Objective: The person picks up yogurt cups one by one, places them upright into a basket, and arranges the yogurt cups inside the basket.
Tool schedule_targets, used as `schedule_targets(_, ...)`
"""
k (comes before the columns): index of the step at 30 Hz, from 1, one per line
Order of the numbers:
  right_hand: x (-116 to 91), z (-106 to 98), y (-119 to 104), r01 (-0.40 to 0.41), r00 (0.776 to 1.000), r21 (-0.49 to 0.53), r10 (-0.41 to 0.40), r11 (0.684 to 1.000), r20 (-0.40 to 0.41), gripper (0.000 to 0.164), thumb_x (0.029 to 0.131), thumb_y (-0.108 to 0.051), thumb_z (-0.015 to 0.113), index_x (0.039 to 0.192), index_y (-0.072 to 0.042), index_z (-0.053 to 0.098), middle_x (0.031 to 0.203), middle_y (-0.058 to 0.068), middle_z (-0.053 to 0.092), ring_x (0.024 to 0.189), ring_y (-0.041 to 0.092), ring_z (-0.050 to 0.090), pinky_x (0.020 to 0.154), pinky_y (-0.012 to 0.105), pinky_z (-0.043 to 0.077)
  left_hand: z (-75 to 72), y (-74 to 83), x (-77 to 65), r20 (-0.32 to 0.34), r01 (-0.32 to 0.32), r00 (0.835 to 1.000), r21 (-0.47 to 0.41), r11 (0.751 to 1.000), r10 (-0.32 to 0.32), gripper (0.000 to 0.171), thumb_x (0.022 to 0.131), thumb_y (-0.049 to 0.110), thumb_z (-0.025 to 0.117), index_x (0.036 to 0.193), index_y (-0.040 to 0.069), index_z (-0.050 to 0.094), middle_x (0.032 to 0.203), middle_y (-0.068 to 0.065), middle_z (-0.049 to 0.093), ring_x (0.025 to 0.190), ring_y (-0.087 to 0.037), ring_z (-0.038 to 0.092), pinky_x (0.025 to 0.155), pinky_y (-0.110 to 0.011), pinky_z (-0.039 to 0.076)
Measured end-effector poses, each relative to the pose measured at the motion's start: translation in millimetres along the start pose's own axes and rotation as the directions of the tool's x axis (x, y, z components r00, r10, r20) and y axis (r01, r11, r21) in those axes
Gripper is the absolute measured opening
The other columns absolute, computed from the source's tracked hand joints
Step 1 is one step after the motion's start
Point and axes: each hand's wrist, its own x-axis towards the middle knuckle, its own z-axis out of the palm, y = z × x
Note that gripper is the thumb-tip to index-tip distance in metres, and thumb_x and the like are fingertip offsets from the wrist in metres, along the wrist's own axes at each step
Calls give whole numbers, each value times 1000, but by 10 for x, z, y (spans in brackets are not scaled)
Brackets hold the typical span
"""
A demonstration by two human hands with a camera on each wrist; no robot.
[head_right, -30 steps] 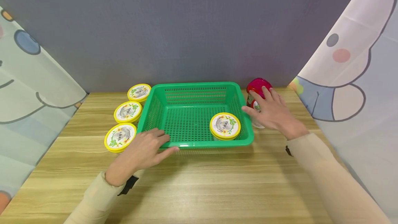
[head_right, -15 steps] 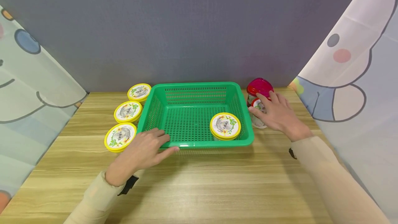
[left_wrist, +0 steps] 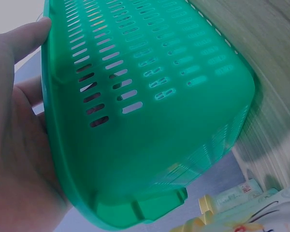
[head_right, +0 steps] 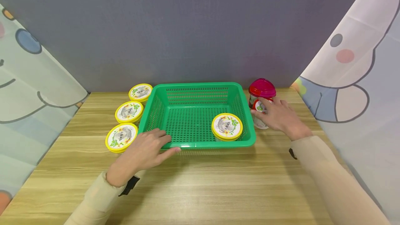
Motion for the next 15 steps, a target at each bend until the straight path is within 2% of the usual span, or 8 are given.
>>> schedule_targets(6,36,11,10,0,1000,-16,0,1000,3,81,101,-61,44,157,-4,32,149,39,30,128,64,30,98,79,30,-4,0,0,4,-1,1000,3,1000,1,40,95,52,66,76,17,61,70,5,53,66,-14,54,55,-31,46)
schedule_targets(12,73,14,17,-2,1000,-25,2,1000,-16,76,100,-59,48,153,-6,38,137,38,41,118,58,35,87,75,40,-8,1,-2,6,1,1000,-2,1000,-1,40,95,52,66,75,17,61,69,6,52,66,-14,53,54,-30,45)
schedule_targets(15,93,12,17,0,1000,-36,-1,999,-19,72,101,-55,50,153,-6,39,137,38,42,116,56,35,86,74,41,-11,4,-2,4,1,1000,-2,1000,-1,40,94,52,66,75,17,61,70,6,52,66,-13,52,54,-30,44)
